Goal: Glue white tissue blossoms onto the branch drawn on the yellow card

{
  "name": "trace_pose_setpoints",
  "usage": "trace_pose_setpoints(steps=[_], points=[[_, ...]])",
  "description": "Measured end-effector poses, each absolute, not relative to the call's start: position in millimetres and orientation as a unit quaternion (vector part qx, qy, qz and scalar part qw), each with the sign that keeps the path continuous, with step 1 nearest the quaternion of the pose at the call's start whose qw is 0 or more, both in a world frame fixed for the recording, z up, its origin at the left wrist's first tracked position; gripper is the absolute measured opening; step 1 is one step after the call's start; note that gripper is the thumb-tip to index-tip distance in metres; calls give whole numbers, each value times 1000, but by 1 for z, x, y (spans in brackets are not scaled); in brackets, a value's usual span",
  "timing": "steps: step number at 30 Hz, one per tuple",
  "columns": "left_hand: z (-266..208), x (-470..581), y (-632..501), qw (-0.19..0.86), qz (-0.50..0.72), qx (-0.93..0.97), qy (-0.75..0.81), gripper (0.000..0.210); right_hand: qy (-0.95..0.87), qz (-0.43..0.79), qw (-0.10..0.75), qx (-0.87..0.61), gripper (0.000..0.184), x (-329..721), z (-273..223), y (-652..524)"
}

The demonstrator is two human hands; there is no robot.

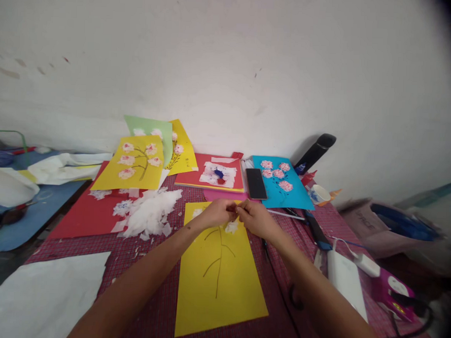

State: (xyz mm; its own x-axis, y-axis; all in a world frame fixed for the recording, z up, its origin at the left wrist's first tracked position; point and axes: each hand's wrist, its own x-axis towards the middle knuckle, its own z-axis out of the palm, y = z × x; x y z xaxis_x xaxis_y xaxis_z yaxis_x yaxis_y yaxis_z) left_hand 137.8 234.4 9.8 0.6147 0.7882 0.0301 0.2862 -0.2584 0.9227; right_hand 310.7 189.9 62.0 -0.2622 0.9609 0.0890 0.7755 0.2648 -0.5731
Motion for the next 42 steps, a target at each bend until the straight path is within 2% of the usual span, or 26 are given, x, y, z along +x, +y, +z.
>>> trace_pose_setpoints(steps=[4, 9, 17, 31, 42], points=[[14, 135, 235, 459, 245, 773, 362, 21, -772, 212, 213, -560, 24, 311, 61, 186], [19, 123, 236, 366, 238, 807, 398, 34, -776, 198, 206, -562, 28, 312, 57, 176], [10, 118, 224, 261, 186, 860, 397, 27, -797, 170, 188, -548, 27, 308, 53, 170], [18, 118, 225, 235, 164, 884, 370, 27, -730, 249, 280, -571, 29, 316, 59, 169], [14, 118, 227, 213, 126, 894, 374, 33, -702, 240, 322, -588, 31, 318, 62, 165]])
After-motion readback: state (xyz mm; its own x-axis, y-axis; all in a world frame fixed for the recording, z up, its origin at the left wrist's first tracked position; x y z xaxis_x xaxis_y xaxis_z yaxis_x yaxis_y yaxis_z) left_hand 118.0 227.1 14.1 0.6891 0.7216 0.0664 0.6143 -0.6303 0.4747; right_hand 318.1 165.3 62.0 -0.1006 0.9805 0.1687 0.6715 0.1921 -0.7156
